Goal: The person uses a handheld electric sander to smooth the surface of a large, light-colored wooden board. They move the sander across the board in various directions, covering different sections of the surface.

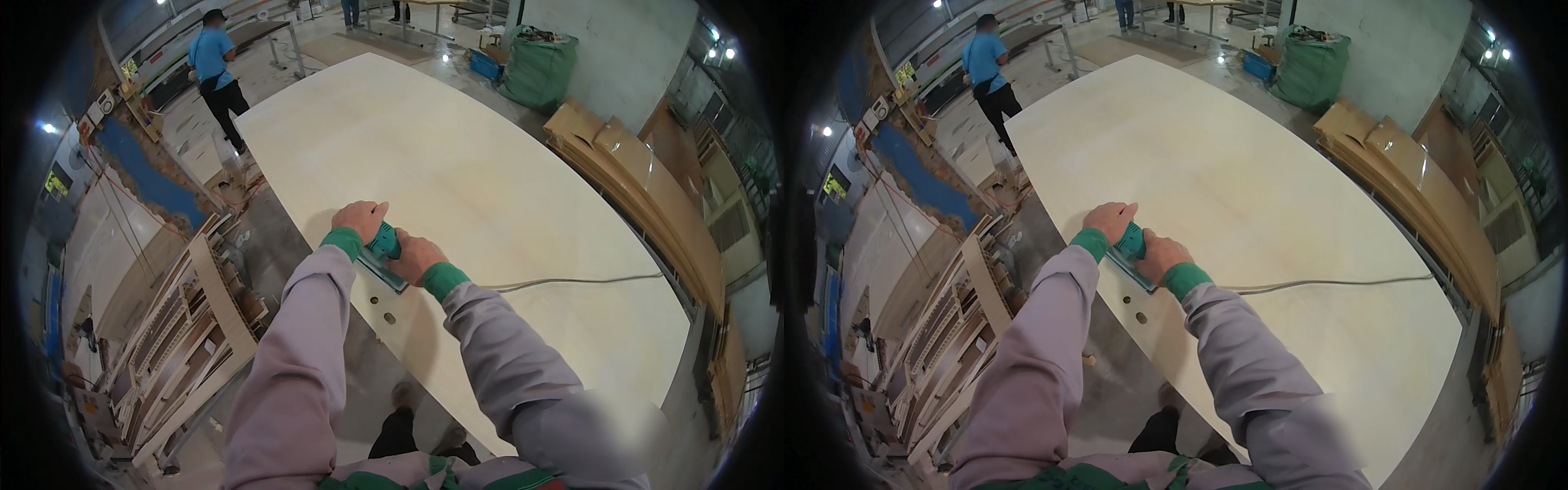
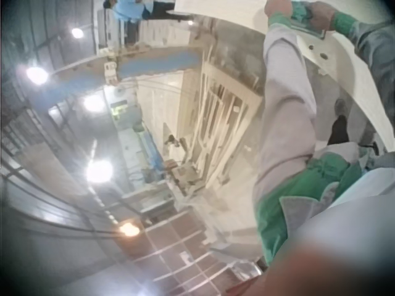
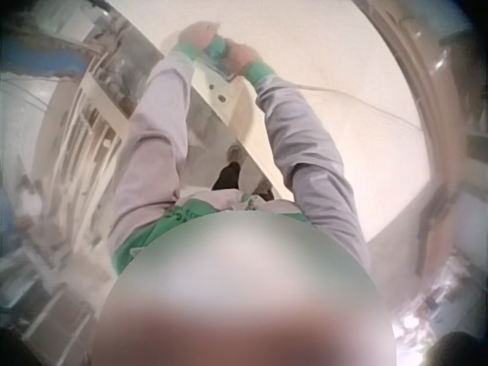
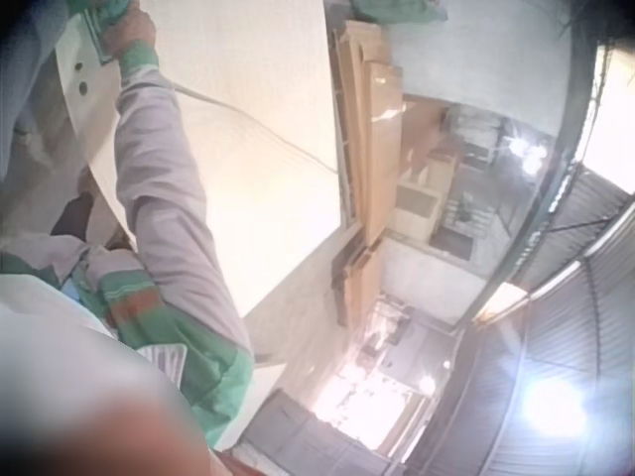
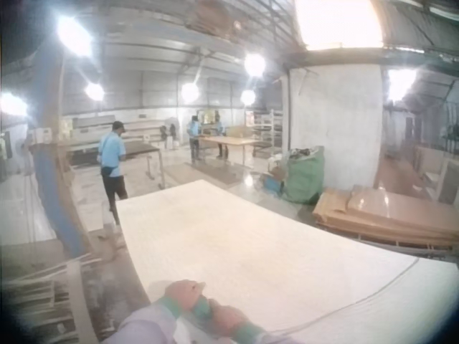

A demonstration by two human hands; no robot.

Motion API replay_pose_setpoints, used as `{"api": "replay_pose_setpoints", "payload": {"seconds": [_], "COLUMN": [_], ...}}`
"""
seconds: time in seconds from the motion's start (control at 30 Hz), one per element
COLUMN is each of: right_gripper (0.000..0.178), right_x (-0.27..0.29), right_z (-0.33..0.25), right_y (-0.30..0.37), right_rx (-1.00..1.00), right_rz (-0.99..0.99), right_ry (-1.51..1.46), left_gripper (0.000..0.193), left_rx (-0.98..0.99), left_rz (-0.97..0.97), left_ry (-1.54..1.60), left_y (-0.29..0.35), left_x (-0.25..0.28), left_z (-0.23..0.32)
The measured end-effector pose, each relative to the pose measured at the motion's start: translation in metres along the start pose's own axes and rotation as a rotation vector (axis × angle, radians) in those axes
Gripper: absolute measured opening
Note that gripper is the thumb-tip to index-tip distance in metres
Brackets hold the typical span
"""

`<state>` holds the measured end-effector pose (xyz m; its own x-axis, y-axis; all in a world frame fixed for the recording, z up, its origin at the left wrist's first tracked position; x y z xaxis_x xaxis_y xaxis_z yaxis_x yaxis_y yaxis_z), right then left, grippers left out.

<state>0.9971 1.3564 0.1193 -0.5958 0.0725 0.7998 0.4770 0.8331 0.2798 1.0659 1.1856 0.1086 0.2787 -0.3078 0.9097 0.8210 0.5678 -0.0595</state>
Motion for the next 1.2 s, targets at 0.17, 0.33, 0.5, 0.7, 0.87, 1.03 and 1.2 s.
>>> {"api": "replay_pose_setpoints", "payload": {"seconds": [0.17, 0.33, 0.5, 0.7, 0.87, 1.03, 1.2], "right_gripper": [0.066, 0.085, 0.094, 0.09, 0.077, 0.065, 0.065], "right_x": [-0.027, -0.043, -0.046, -0.053, -0.054, -0.048, -0.052], "right_z": [0.019, 0.07, 0.148, 0.238, 0.295, 0.29, 0.238], "right_y": [0.066, 0.195, 0.353, 0.539, 0.675, 0.69, 0.57], "right_rx": [-0.046, -0.038, -0.07, -0.326, -0.513, -0.644, -0.456], "right_rz": [0.002, -0.026, -0.093, -0.131, -0.09, -0.157, -0.3], "right_ry": [-0.192, -0.297, -0.399, -0.393, -0.373, -0.302, -0.177], "left_gripper": [0.046, 0.042, 0.028, 0.032, 0.033, 0.026, 0.018], "left_rx": [-0.043, -0.197, -0.531, -0.885, -1.019, -0.945, -0.646], "left_rz": [-0.092, -0.08, -0.057, -0.156, -0.251, -0.215, 0.094], "left_ry": [-0.046, -0.021, 0.05, 0.336, 0.627, 0.682, 0.645], "left_y": [0.038, 0.14, 0.26, 0.383, 0.473, 0.505, 0.443], "left_x": [-0.017, -0.046, -0.083, -0.137, -0.197, -0.193, -0.139], "left_z": [0.034, 0.118, 0.237, 0.378, 0.464, 0.47, 0.368]}}
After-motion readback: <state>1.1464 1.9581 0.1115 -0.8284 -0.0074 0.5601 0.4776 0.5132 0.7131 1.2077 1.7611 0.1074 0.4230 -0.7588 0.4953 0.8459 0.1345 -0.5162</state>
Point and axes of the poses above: each hand's wrist, its own y-axis away from the middle knuckle, its own x-axis out of the back of the hand, z = x × y, the point moved 3 cm from there along -y, towards the middle knuckle, and after that the axes turned 9 degrees about -x, right-handed, at the moved point
